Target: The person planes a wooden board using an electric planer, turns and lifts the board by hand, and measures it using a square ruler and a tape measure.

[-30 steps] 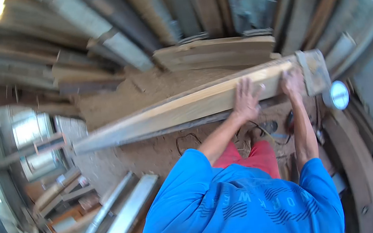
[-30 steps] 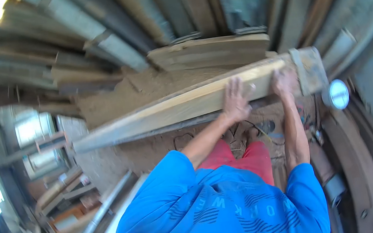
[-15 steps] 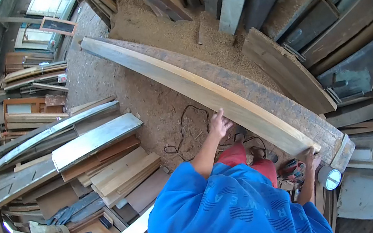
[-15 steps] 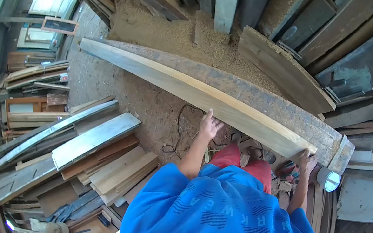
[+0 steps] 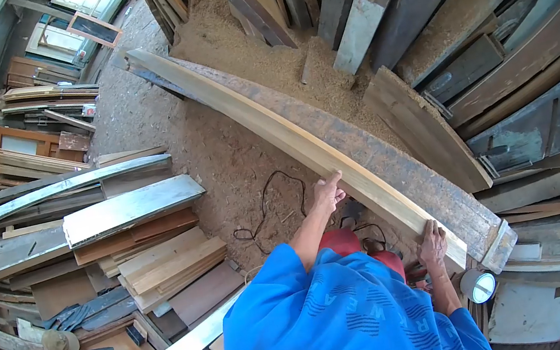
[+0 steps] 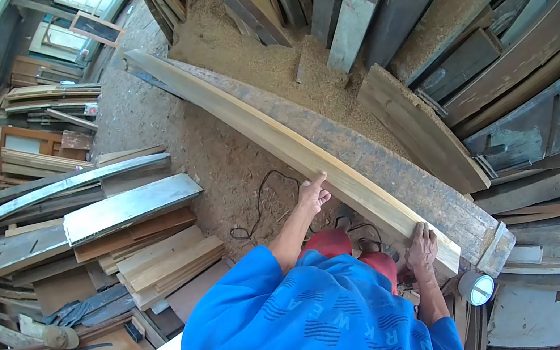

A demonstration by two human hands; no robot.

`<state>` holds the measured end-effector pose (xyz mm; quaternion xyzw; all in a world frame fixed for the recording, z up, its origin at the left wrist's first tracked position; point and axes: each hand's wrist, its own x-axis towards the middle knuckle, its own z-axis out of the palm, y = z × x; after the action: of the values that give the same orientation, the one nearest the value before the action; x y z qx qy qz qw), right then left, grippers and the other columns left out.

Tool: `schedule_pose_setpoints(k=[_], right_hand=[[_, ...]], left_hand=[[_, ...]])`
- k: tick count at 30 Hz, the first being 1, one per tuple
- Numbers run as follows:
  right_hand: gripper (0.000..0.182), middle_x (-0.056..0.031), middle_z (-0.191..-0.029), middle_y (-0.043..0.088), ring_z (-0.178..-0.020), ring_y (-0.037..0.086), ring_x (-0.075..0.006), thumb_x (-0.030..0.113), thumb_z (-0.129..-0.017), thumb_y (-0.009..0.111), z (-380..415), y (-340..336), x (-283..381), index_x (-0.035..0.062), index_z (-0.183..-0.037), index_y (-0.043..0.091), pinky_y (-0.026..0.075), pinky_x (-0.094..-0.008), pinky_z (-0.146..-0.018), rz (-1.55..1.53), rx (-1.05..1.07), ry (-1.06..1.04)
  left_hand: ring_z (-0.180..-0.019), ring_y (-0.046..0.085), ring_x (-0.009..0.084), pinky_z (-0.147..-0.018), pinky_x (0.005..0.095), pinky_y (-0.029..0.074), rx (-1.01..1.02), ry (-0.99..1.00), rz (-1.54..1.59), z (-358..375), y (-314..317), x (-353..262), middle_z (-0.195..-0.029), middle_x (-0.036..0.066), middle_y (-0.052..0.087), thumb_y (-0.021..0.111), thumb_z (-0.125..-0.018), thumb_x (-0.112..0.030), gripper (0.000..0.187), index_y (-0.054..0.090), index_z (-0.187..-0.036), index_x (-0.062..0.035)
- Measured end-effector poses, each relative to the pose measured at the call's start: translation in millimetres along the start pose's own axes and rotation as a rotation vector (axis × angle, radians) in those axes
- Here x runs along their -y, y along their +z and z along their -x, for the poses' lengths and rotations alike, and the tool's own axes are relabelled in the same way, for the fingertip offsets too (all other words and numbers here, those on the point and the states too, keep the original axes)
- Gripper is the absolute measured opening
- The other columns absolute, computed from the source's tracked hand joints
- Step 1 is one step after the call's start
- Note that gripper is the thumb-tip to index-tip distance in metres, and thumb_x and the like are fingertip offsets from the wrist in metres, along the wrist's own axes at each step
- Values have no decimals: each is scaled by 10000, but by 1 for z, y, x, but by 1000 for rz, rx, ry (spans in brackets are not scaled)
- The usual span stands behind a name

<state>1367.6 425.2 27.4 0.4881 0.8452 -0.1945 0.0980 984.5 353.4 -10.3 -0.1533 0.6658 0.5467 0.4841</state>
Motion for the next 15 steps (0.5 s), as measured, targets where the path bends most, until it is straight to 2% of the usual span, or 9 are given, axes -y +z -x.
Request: schedule_pose_setpoints(k=[2, 5, 6, 7, 8, 10, 11, 13, 15], right_hand=[[821, -238, -1301, 616, -1116, 599, -414, 217, -656, 808, -14, -10, -8, -11, -1385, 504, 470, -481, -997, -81, 123, 10], [620, -232, -1178, 676, -1084, 637, -417, 250, -690, 785, -19, -29, -10, 43, -1254, 634, 506, -485, -939, -85, 296, -49], [556, -230, -1137, 696, -1073, 649, -418, 260, -701, 777, -19, -39, -11, 61, -1211, 677, 518, -487, -920, -84, 356, -66], [550, -248, -1122, 701, -1102, 648, -420, 364, -733, 788, -20, -51, -6, 57, -1181, 700, 508, -495, -958, -130, 517, -97], [594, -250, -1166, 686, -1129, 636, -421, 398, -742, 785, -20, -41, -6, 65, -1223, 679, 494, -490, -987, -155, 580, -121], [684, -253, -1254, 658, -1181, 612, -423, 466, -761, 779, -9, 0, -5, 81, -1308, 638, 466, -481, -1044, -213, 713, -166], [710, -253, -1300, 629, -1216, 589, -419, 481, -780, 762, -2, 21, -2, 84, -1347, 604, 453, -481, -1060, -218, 744, -93], [762, -253, -1391, 571, -1286, 544, -413, 510, -820, 728, 9, 52, 12, 90, -1426, 536, 426, -480, -1092, -223, 807, 44], [779, -265, -1436, 527, -1327, 515, -400, 534, -839, 691, 19, 37, 30, 40, -1420, 532, 418, -470, -1102, -94, 579, 93]], left_hand=[[-738, 620, 184, -677, 391, 575, 251, 18, 214, -11, -15, 8, -1051, 105, 614, 788, -831, -538, 652, 541, -1243, -98], [-983, 649, 269, -827, 507, 568, -13, 54, 338, 6, -26, 1, -1149, 166, 627, 776, -810, -605, 761, 545, -1303, -73], [-992, 657, 276, -832, 502, 574, -76, 32, 222, 2, -40, 4, -1154, 169, 630, 790, -795, -606, 776, 542, -1289, -60], [-1002, 665, 284, -836, 497, 580, -136, 13, 106, -15, -60, 10, -1158, 171, 632, 804, -781, -606, 791, 539, -1275, -47], [-1012, 673, 292, -840, 491, 587, -199, -11, -13, -31, -76, 18, -1163, 173, 635, 817, -766, -606, 807, 535, -1260, -34], [-1126, 631, 308, -920, 529, 550, -155, -2, 238, -61, -100, 33, -1223, 170, 628, 812, -789, -574, 800, 532, -1312, -39], [-1183, 610, 315, -960, 548, 531, -140, -5, 361, -67, -109, 43, -1254, 169, 624, 810, -801, -558, 797, 530, -1339, -41], [-1152, 625, 307, -978, 539, 524, 21, 47, 406, -64, -113, 43, -1281, 157, 620, 808, -822, -512, 763, 517, -1358, -53], [-1137, 633, 304, -987, 532, 521, 88, 79, 400, -68, -124, 34, -1292, 145, 620, 802, -844, -470, 728, 508, -1371, -63]])
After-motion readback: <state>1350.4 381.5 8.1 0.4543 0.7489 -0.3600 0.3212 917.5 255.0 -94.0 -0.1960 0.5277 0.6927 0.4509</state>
